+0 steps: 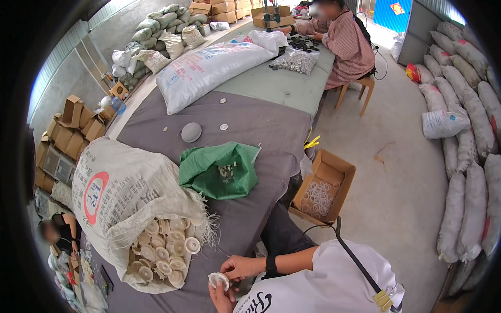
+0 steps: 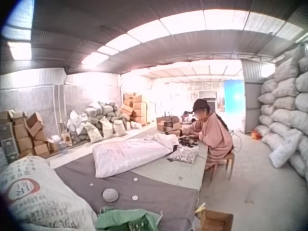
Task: Assembling small white plastic components by hand in a workshop setting.
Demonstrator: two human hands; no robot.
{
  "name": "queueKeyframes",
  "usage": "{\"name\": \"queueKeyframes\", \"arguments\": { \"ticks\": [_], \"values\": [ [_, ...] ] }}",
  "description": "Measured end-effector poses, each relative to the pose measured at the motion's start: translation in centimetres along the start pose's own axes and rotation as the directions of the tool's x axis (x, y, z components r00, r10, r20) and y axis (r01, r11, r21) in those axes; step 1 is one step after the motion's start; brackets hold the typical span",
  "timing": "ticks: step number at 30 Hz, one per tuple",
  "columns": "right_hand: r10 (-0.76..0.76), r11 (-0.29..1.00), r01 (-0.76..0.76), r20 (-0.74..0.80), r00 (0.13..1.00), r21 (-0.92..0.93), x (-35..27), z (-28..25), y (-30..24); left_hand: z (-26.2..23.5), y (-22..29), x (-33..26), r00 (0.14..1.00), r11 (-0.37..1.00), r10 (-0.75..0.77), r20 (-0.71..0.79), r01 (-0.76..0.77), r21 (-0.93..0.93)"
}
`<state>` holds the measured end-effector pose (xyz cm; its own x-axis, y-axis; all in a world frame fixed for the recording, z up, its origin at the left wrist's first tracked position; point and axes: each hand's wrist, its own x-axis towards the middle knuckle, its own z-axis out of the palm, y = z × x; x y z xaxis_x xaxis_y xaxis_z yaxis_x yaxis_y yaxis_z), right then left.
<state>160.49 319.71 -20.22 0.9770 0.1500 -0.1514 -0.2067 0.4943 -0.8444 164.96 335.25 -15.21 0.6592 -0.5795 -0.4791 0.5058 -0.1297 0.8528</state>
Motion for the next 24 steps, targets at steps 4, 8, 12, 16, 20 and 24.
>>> {"name": "queueKeyframes", "arguments": {
  "ticks": [4,8,12,16,20,24],
  "values": [
    [-0.095,0.972,0.090,-0.011,0.995,-0.217,0.2,-0.1,-0.2,-0.5,-0.9,0.1,0.999,0.999,0.033,-0.032,-0.032,0.022],
    [-0.101,0.971,0.101,0.012,0.995,-0.218,0.5,-0.2,0.0,-0.2,-0.4,-0.3,0.999,0.999,0.040,-0.025,-0.040,0.009],
    [-0.015,0.993,0.017,0.011,1.000,-0.119,0.5,0.1,0.2,-0.4,-0.3,-0.4,1.000,1.000,0.021,0.003,-0.021,0.024],
    [0.000,1.000,0.000,-0.003,1.000,0.017,0.5,1.0,0.0,-0.5,-0.4,-0.5,0.998,0.996,0.023,-0.063,-0.017,0.082],
    [0.005,1.000,-0.007,-0.045,0.999,-0.026,0.4,0.3,-0.3,-1.8,-0.6,-0.7,0.994,0.975,-0.107,0.008,0.107,-0.194],
    [0.039,0.999,-0.037,0.059,0.998,-0.032,0.2,0.2,-0.2,-2.4,-0.6,0.2,0.987,0.826,0.111,0.117,-0.026,-0.564]
  ]
}}
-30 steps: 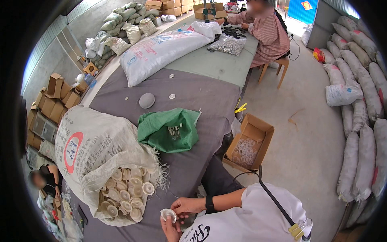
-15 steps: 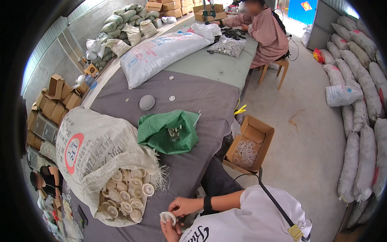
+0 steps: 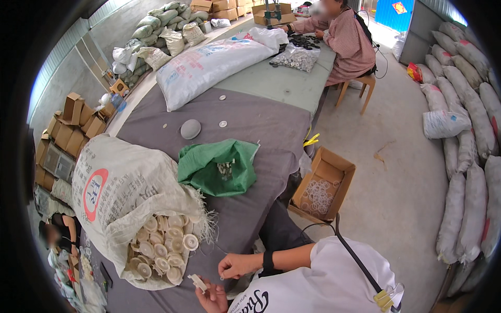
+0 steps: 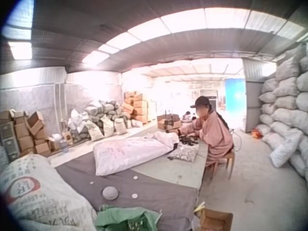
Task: Assembling small white plastic components by hand in a workshop setting.
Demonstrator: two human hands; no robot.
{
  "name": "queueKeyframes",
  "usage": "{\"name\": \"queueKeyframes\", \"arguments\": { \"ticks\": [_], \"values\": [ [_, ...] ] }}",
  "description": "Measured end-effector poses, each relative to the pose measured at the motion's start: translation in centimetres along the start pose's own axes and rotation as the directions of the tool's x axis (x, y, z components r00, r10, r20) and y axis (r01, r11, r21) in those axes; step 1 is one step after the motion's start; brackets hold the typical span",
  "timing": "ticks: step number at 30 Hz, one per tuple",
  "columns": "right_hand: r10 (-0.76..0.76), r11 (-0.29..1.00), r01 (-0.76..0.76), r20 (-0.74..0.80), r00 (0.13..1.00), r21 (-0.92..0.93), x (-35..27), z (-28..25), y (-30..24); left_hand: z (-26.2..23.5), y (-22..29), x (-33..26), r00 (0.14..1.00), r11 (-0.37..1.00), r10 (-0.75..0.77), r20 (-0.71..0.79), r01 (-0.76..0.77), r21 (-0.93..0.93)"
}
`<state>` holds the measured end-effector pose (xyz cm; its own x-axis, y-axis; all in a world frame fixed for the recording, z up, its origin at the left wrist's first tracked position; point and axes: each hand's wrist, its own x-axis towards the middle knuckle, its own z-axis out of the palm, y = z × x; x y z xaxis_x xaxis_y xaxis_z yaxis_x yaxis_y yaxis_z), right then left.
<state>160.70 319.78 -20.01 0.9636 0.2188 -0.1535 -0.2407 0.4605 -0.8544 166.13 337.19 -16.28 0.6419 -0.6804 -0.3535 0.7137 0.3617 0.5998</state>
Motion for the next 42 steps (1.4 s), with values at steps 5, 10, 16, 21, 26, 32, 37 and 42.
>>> {"name": "queueKeyframes", "arguments": {
  "ticks": [5,10,16,21,26,32,37,42],
  "values": [
    [-0.081,0.990,0.094,0.115,0.990,-0.107,0.7,1.3,0.1,0.4,0.0,0.8,0.974,0.999,-0.021,-0.225,0.014,-0.034],
    [0.020,0.997,-0.019,-0.015,1.000,0.079,1.0,1.8,-0.1,-0.9,-0.5,1.7,0.999,0.996,0.048,0.020,-0.049,0.081],
    [0.176,0.950,-0.170,-0.002,0.984,0.261,2.1,1.7,1.0,1.9,-1.8,1.7,0.953,0.896,0.290,-0.091,-0.237,0.376],
    [0.198,0.895,-0.186,0.014,0.980,0.405,2.5,0.9,2.2,2.8,-1.7,1.6,0.921,0.880,0.345,-0.182,-0.249,0.405],
    [0.247,0.871,-0.154,-0.144,0.958,0.467,1.9,0.7,0.4,-0.3,-1.5,2.1,0.803,0.565,0.586,-0.111,-0.307,0.766],
    [0.260,0.831,-0.195,-0.055,0.964,0.522,2.7,1.4,0.9,0.5,-1.4,1.4,0.649,-0.223,0.717,0.255,-0.132,0.966],
    [0.210,0.861,-0.104,-0.163,0.964,0.499,2.7,0.7,2.0,1.1,-1.7,2.7,0.819,-0.370,0.481,0.312,-0.133,0.920],
    [0.302,0.808,-0.171,-0.147,0.942,0.564,2.7,0.6,2.1,0.3,-2.1,2.7,0.824,-0.144,0.516,0.235,-0.188,0.972]
  ]
}}
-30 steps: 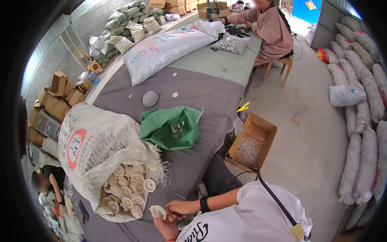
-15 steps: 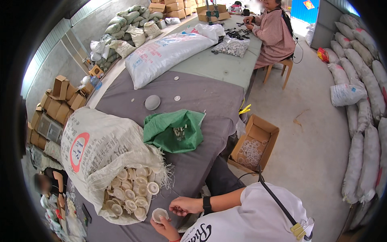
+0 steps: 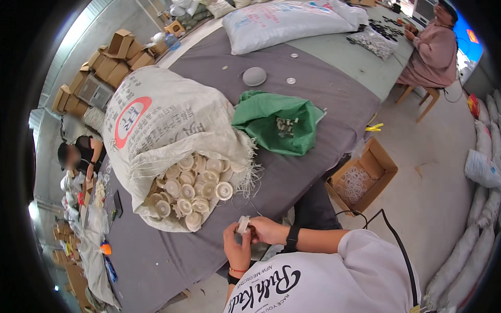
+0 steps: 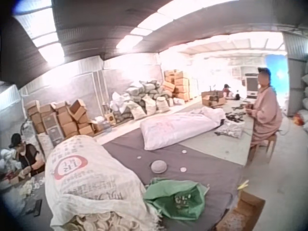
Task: Assembling small white plastic components by hand in a workshop setting.
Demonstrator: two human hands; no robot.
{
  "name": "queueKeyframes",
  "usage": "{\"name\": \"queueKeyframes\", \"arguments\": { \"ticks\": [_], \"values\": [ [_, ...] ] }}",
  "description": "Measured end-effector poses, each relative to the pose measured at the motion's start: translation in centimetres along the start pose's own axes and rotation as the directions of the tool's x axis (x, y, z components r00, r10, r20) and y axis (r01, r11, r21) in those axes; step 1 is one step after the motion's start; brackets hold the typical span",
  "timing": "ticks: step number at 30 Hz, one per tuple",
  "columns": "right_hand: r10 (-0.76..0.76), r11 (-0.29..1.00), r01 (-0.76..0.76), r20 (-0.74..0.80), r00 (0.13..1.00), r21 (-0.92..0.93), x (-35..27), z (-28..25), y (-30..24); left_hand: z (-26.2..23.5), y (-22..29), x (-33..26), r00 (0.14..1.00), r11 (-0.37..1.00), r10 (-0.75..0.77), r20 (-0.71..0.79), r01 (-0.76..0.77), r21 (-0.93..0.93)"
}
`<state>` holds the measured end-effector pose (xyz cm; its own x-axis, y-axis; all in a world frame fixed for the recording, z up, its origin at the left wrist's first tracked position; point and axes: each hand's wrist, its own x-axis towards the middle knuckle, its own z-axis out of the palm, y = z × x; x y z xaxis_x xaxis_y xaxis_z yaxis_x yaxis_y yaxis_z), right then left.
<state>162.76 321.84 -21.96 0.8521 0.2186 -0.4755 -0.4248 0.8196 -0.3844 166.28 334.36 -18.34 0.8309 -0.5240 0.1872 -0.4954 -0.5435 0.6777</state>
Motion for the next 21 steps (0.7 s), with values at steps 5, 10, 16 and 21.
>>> {"name": "queueKeyframes", "arguments": {
  "ticks": [5,10,16,21],
  "values": [
    [0.146,0.980,-0.154,0.074,0.987,0.123,0.4,-0.9,-0.1,0.4,-0.9,-0.5,0.917,0.671,-0.377,0.131,0.368,-0.643],
    [-0.012,0.844,-0.073,0.155,0.988,0.531,-0.5,-2.2,-6.4,0.1,-3.5,-0.1,0.745,0.232,-0.606,0.279,0.502,-0.833],
    [-0.654,0.543,0.600,-0.152,0.741,0.587,-2.4,-2.8,-18.6,0.5,-4.8,-1.1,0.706,0.158,-0.629,0.327,0.528,-0.835],
    [-0.564,0.448,0.594,-0.304,0.768,0.668,-2.9,-2.6,-18.1,0.6,-4.9,-1.0,0.693,0.149,-0.650,0.313,0.520,-0.841]
  ]
}}
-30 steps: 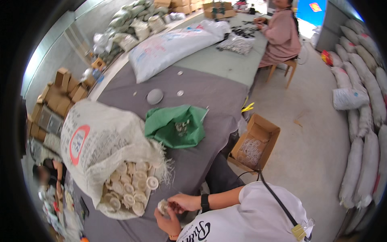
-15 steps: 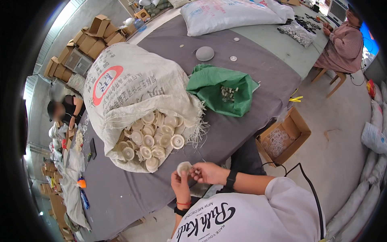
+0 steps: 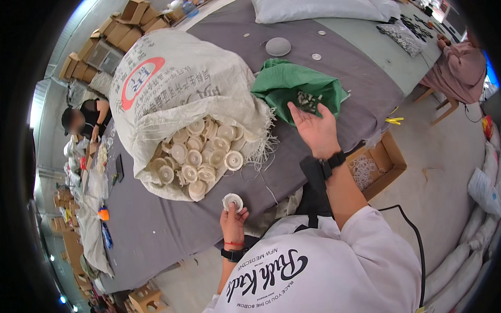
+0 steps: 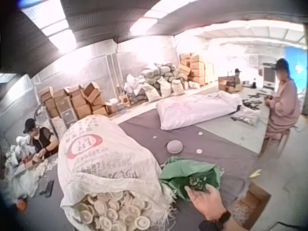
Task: Assembling small white plastic components by hand in a workshop setting.
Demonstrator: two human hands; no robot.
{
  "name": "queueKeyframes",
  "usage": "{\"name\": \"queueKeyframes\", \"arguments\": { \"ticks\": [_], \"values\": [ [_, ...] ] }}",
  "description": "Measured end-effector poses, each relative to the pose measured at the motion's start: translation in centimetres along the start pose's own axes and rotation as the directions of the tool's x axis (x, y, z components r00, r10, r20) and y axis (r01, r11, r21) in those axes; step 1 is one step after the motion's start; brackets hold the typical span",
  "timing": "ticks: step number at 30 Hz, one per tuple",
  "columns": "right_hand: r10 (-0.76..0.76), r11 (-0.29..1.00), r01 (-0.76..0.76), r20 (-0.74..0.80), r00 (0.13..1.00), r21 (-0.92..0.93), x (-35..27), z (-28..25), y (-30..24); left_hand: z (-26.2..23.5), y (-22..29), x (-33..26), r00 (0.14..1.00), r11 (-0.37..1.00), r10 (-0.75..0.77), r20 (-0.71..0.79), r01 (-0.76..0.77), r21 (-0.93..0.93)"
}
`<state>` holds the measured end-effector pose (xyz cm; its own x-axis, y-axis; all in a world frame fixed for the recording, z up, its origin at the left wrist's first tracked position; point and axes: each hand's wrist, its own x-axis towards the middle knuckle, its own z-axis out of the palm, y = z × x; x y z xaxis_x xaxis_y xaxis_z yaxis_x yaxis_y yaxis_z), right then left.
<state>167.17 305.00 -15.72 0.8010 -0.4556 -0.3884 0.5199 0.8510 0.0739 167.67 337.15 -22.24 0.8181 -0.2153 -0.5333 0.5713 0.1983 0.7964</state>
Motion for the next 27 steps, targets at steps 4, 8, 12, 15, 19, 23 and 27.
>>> {"name": "queueKeyframes", "arguments": {
  "ticks": [4,8,12,15,19,23,27],
  "values": [
    [0.235,0.855,-0.156,0.101,0.967,-0.495,-2.8,-5.2,2.4,0.4,0.1,-0.3,0.999,0.999,0.021,0.044,-0.023,0.042],
    [0.302,0.156,0.063,0.108,0.947,-0.986,-7.6,-7.7,8.2,2.0,-0.1,-0.4,0.977,0.997,0.081,0.197,-0.076,-0.034],
    [0.392,-0.018,0.157,0.137,0.910,-0.987,-8.6,-8.7,9.9,3.4,0.4,-0.5,0.964,0.993,0.115,0.240,-0.111,-0.029],
    [0.386,0.340,-0.240,-0.098,0.917,-0.909,-7.8,-9.4,10.1,3.5,0.8,-0.4,0.973,0.998,0.058,0.224,-0.047,-0.051],
    [0.424,0.669,-0.474,-0.231,0.876,-0.572,-6.5,-9.2,9.2,3.0,0.7,-0.1,0.988,0.991,0.049,0.149,-0.029,-0.132],
    [0.109,0.706,0.069,0.204,0.973,-0.705,-4.5,-4.2,6.5,1.6,0.2,0.2,0.992,0.992,0.043,0.118,-0.028,-0.124],
    [-0.303,0.417,0.562,0.474,0.827,-0.714,-1.3,1.5,2.2,0.9,-0.5,0.4,0.994,0.997,0.013,0.109,-0.004,-0.082]
  ]
}}
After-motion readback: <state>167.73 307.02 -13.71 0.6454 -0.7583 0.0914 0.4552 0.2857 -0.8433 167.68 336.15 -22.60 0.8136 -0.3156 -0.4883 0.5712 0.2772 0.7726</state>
